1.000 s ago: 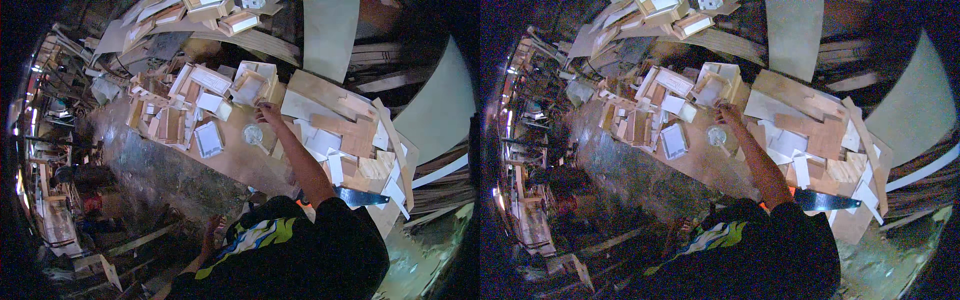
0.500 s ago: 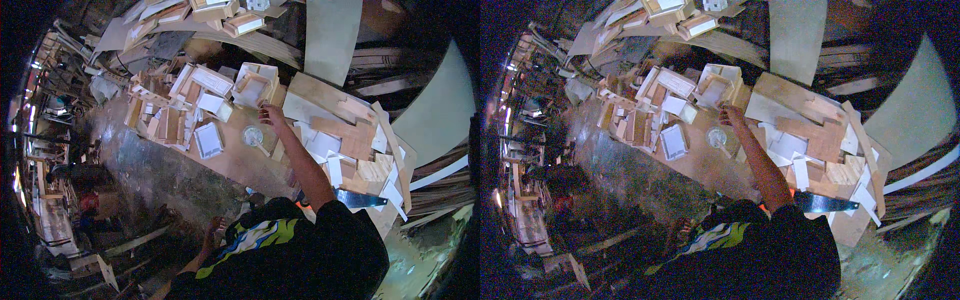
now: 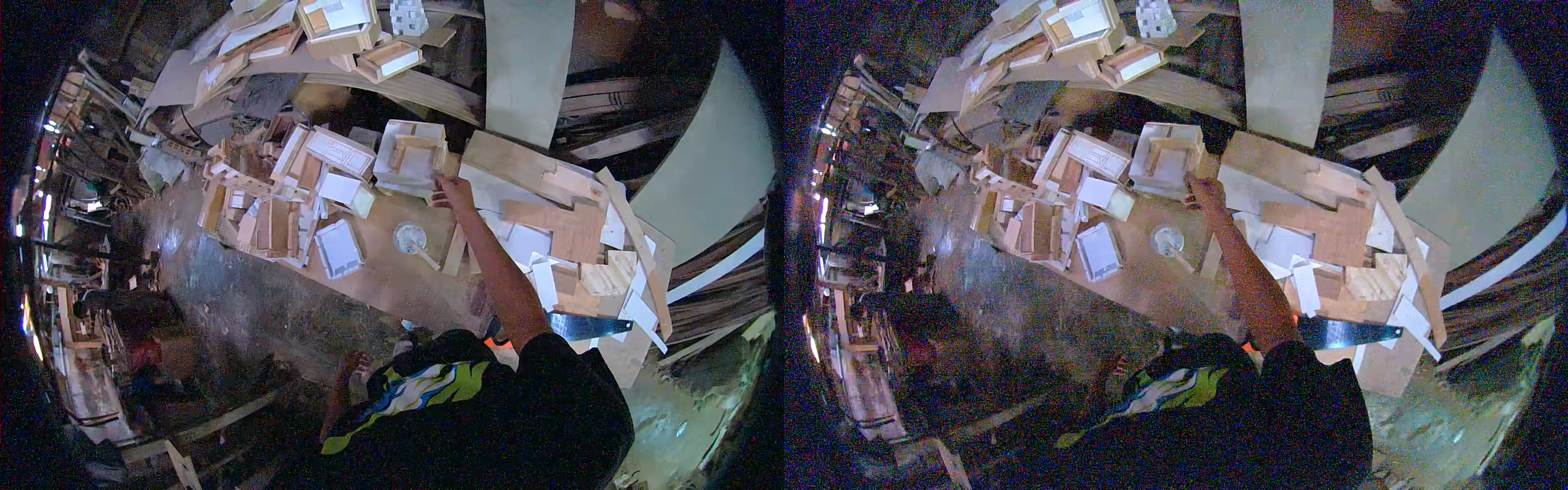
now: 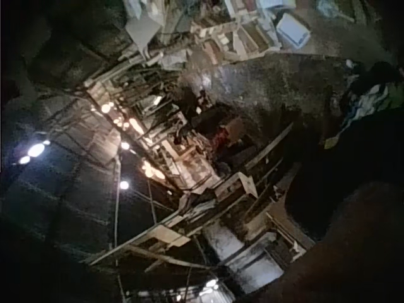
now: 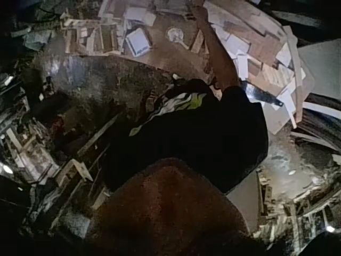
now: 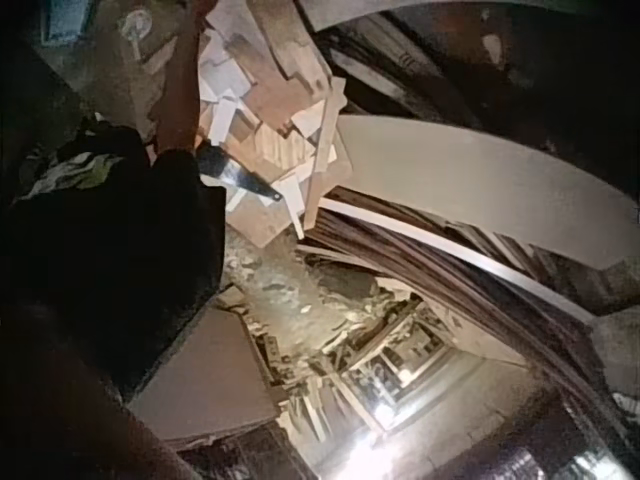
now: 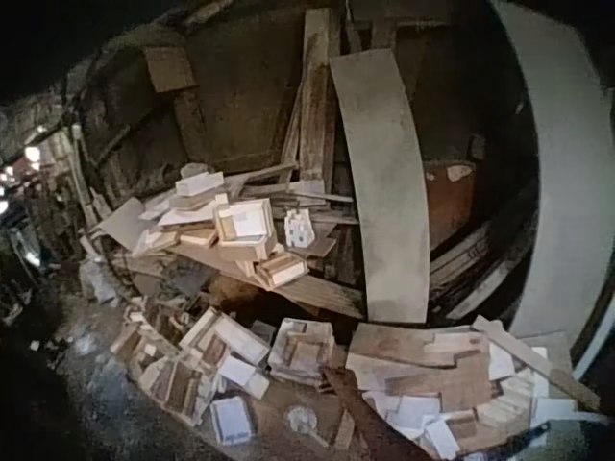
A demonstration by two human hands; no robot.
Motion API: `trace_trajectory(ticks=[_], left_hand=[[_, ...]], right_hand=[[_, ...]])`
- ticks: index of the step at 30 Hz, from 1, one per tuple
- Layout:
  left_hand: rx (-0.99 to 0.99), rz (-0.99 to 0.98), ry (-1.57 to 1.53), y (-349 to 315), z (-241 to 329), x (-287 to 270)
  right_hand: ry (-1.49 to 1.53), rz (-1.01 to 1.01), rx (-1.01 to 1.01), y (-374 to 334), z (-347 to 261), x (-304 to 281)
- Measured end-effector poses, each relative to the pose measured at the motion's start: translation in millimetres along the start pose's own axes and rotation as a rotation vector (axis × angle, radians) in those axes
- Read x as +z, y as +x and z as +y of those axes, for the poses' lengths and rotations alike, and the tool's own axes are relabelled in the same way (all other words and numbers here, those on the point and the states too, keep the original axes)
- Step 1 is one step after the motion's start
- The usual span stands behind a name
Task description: Inspecting, dry-fitting, and organizing small wooden box components and boards in a workshop.
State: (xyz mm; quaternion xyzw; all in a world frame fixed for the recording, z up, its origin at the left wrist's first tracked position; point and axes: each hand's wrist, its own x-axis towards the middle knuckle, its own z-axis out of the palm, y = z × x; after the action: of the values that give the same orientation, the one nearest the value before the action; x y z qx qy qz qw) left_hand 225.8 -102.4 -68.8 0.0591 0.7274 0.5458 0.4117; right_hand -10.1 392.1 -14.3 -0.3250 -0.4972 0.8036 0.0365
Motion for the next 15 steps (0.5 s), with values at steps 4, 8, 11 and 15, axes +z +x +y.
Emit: trace_trajectory(ticks=[4,8,11,15], left_hand=[[-0.025,-0.049,0.004,74.4,30.3,-12.2],[-0.053,-0.122,0.011,5.6,-36.8,-42.3],[-0.063,-0.174,0.018,127.4,23.4,-52.7],[-0.067,-0.244,0.039,142.7,27.2,-88.2]], right_hand=[[-0.084,-0.048,-0.002,-5.1,-14.4,6.3],[-0.064,-0.070,-0.020,-4.2,-17.3,-2.1],[-0.170,-0.005,0.037,-7.4,-22.2,-2.0],[-0.162,-0.081,-0.044,-17.7,-22.1,1.4]])
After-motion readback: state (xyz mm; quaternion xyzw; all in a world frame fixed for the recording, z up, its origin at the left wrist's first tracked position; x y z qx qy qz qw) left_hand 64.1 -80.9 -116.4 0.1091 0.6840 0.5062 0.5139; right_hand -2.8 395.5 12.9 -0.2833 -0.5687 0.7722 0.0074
